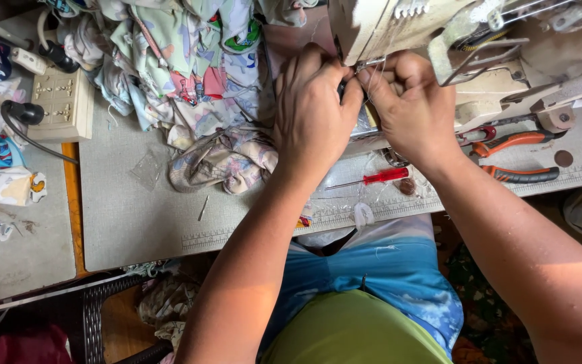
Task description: The person is threading an industrial sewing machine and using pliers and a screwdriver to adjust the mechanism.
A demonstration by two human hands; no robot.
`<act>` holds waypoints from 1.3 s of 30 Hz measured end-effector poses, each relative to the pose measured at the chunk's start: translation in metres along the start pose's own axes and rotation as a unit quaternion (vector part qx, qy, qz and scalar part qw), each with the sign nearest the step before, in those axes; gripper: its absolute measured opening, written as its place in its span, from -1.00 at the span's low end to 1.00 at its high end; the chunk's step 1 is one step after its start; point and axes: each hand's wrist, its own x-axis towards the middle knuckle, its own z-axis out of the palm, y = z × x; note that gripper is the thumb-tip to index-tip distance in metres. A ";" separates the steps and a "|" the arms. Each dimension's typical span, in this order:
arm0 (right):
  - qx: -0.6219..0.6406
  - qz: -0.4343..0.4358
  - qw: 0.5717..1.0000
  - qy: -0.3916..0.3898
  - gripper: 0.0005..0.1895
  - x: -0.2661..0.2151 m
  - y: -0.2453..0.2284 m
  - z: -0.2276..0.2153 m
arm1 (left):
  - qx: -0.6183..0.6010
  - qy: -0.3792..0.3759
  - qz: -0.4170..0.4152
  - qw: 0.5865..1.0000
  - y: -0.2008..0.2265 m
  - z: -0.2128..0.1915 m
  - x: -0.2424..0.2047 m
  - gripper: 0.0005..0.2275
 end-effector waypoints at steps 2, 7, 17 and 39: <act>-0.042 -0.022 0.999 0.002 -0.67 -0.001 -0.004 -0.002 | -0.002 0.001 0.005 1.000 -0.001 0.001 0.000 -0.91; -0.005 0.015 1.000 0.006 -0.75 -0.002 -0.011 0.001 | -0.009 0.003 0.002 1.000 -0.001 0.002 0.000 -0.92; -0.056 -0.087 0.994 -0.037 -0.83 -0.005 -0.035 -0.026 | -0.046 -0.015 -0.008 0.999 -0.002 0.005 -0.001 -0.93; -0.155 0.004 0.981 0.117 -0.76 -0.123 0.031 -0.123 | -0.036 0.002 -0.025 0.999 -0.002 0.018 -0.003 -0.86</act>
